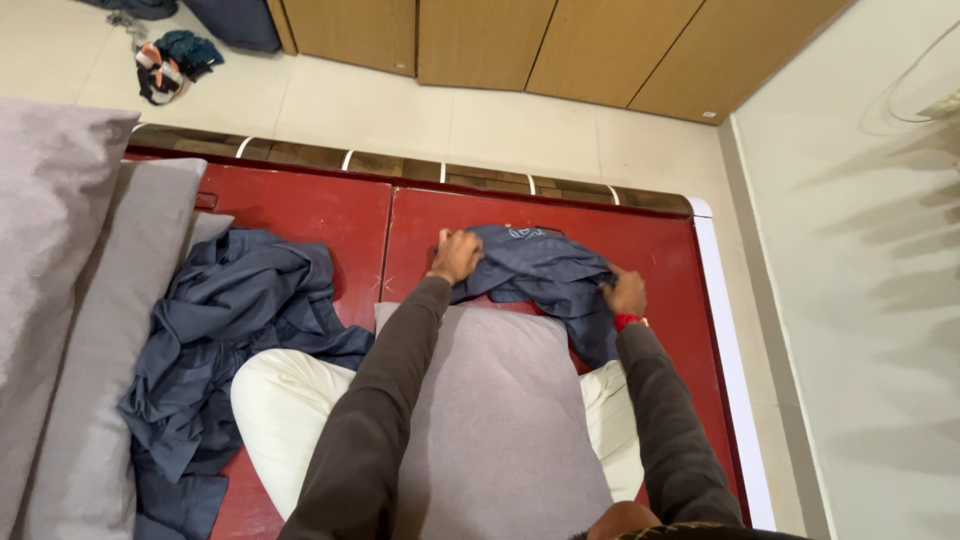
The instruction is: The person puts a dark blue pillowcase onto a light purple pillow while sitting on a bed.
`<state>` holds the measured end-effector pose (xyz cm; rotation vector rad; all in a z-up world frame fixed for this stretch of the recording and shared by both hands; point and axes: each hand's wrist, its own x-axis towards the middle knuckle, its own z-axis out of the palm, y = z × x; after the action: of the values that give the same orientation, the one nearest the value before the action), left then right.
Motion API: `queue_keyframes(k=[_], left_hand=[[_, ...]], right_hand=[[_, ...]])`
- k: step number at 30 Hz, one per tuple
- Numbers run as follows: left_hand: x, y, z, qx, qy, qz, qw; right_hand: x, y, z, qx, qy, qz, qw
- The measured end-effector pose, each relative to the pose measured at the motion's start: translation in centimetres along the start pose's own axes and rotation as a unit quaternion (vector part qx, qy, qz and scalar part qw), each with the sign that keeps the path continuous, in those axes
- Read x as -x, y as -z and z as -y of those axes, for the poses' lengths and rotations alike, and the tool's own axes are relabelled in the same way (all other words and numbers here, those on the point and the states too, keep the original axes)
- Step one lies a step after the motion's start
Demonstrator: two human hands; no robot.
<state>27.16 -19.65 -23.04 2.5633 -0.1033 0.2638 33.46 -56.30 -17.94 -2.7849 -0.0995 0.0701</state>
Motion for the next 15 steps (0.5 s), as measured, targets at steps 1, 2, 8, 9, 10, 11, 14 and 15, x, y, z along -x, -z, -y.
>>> queue_keyframes(k=[1,2,8,9,10,11,14,15], left_hand=[[-0.5,0.9,0.2,0.051,-0.021,-0.051,0.997],[-1.1,2.4,0.5,0.102,-0.041,-0.102,0.989],[-5.8,18.8,-1.4,0.098,-0.078,-0.225,0.966],[-6.8,21.9,-2.0,0.084,-0.109,-0.278,0.951],[-7.5,24.9,-2.5,0.063,-0.117,-0.306,0.943],[-8.1,28.0,-3.0,0.071,-0.107,-0.308,0.943],[-8.4,36.1,-4.6,-0.037,-0.178,-0.417,0.89],[-8.1,38.0,-5.4,-0.046,-0.197,-0.448,0.871]], right_hand=[[-0.6,0.0,0.1,0.014,-0.002,-0.012,1.0],[-1.1,0.1,0.2,0.027,0.021,-0.06,0.998],[-8.5,7.3,6.5,-0.132,0.204,-0.28,0.929],[-9.6,10.2,8.8,-0.171,0.224,-0.283,0.917],[-10.1,13.3,11.2,-0.207,0.261,-0.305,0.892],[-10.1,16.7,13.2,-0.191,0.287,-0.328,0.88],[-8.0,26.1,19.1,-0.109,0.395,-0.461,0.787],[-6.7,28.7,20.5,-0.11,0.422,-0.489,0.755]])
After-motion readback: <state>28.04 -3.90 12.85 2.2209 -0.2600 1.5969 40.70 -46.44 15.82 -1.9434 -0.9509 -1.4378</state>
